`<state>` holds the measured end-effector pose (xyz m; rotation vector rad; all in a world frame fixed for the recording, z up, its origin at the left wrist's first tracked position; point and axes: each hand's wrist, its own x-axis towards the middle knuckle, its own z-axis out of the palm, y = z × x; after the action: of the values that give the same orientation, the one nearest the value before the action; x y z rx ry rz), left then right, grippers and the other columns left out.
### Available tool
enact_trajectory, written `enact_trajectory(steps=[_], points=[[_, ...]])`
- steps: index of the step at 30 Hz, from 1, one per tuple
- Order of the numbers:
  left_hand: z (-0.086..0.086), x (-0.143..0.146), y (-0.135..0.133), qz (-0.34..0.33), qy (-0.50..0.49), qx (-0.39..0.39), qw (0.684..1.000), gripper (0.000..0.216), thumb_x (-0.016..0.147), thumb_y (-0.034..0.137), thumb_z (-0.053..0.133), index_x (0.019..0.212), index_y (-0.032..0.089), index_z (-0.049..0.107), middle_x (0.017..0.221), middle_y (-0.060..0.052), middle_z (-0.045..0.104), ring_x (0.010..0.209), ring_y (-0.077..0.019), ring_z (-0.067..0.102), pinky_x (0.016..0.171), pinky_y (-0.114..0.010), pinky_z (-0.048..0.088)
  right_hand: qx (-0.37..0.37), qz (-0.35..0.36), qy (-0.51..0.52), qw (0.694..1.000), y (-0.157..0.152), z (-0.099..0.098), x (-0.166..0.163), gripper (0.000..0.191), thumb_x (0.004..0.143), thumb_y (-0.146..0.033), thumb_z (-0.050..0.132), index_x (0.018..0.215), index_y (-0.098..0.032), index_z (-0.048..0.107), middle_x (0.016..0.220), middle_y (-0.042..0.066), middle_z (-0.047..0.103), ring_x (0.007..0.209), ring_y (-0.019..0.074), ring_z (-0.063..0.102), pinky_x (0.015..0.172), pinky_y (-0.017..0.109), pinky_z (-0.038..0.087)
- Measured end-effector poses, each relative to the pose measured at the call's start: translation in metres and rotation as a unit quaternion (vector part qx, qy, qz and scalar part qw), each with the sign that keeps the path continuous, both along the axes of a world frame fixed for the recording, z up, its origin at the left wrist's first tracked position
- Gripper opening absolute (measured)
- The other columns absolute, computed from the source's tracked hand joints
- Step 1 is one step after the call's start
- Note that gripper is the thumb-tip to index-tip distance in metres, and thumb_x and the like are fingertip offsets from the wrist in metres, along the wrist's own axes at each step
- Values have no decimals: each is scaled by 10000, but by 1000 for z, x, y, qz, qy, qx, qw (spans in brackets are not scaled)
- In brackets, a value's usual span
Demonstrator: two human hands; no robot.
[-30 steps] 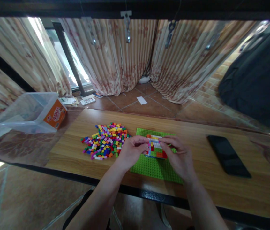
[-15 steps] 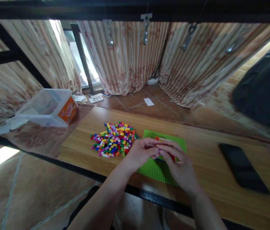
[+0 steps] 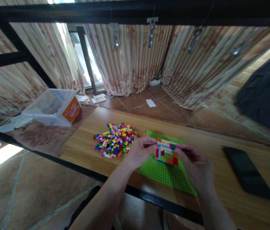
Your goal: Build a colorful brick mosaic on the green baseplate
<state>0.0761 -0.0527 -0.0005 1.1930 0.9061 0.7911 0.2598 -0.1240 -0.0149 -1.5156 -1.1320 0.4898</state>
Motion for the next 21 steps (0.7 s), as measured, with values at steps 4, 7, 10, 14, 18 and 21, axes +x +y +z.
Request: enact_trajectory(steps=[4,7,10,14,18,21], points=[[-5,-11,10,51,203,156,965,154,822,70,596,917,149,687,907,-58,743,869,-163,686,826,-284,520,-55,-89,39,994,1,-7,28,253,682,-396,781,822,-195,716,749,29,708,675,163,641,639,302,519],[-4,-15,11,36,348,227,909,157,847,100,572,915,171,694,901,-49,748,857,-185,694,817,-303,516,-95,-78,44,991,0,-7,35,276,624,-412,795,773,-190,727,716,29,713,651,168,646,629,303,522],[-2,-16,9,14,447,249,859,170,868,127,548,926,189,696,865,-47,749,828,-200,700,779,-305,507,-108,-51,41,992,0,-6,29,263,613,-416,796,739,-195,729,698,28,718,643,174,652,627,307,530],[-2,-15,8,-2,514,255,819,212,890,132,504,934,204,698,881,-55,754,869,-215,706,761,-297,493,-109,-29,60,992,5,-9,22,277,617,-431,803,742,-193,736,702,36,727,647,177,657,627,312,542],[-2,-15,11,-13,544,257,799,197,881,135,506,917,194,690,884,-66,750,881,-229,705,745,-300,484,-108,-32,119,986,12,-14,22,335,541,-434,846,744,-189,742,709,36,729,628,165,648,588,300,545],[-2,-16,11,-16,549,260,795,183,878,135,510,910,193,680,893,-67,746,878,-220,701,738,-291,480,-116,-33,172,978,14,-16,23,375,484,-422,878,744,-186,744,707,33,728,617,161,649,569,300,555]])
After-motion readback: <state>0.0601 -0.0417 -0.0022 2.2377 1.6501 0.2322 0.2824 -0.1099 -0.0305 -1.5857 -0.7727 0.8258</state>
